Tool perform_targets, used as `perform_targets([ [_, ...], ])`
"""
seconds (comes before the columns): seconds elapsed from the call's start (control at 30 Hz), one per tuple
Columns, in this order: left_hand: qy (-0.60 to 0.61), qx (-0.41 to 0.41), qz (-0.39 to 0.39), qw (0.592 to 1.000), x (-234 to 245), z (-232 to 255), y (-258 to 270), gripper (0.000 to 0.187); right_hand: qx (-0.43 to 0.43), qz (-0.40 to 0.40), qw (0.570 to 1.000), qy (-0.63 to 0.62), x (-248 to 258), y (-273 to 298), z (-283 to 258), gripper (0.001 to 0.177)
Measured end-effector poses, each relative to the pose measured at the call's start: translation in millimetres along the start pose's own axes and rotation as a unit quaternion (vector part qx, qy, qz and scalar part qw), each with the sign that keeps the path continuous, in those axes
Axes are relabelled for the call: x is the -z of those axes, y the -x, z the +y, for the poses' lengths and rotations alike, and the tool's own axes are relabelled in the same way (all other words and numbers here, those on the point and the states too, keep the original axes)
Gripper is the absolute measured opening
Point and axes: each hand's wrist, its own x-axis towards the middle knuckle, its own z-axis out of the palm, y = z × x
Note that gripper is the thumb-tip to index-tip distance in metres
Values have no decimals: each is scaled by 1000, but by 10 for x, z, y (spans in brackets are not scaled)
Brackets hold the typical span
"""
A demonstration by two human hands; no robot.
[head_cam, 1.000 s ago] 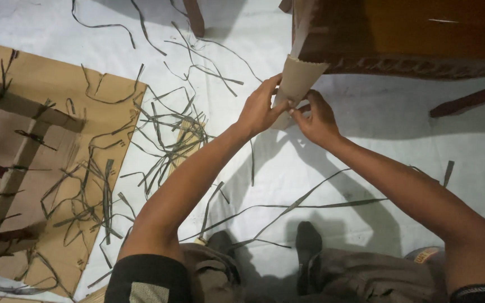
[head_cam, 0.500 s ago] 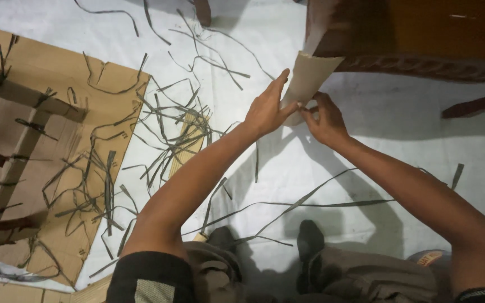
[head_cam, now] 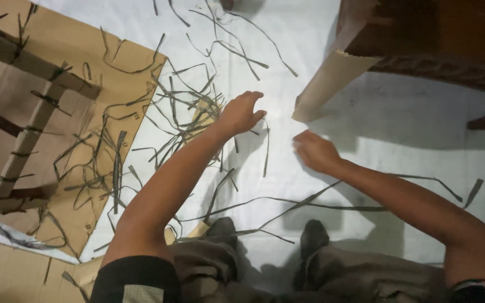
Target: Wrapping a wooden furniture leg with protective cardboard and securing it with plastic ties.
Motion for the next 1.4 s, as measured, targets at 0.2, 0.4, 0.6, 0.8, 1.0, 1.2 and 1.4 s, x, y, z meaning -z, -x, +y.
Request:
perform_targets([
  [0.2,-6,31,-12,999,206,-148,295,52,328,-34,925,188,-306,-374,-191,47],
  [0.4,6,32,-21,999,190,-268,540,49,443,39,842,304,-789,-803,0,8],
  [0.6,2,-9,-54,998,71,-285,696,39,407,51,890,200,-628,-536,-160,18],
  [0.8,40,-82,-171,981,-111,186,578,51,111,-107,972,-175,217,-43,-700,11],
  [1.0,-19,-131,-149,980,-174,508,152,33,7,52,972,-231,627,206,-517,12],
  [1.2,16,-144,-61,988,166,552,-36,34,-39,168,948,-268,903,603,62,10],
  [1.4,134,-207,133,960,473,1042,139,89,-250,237,911,-226,918,804,1043,15],
])
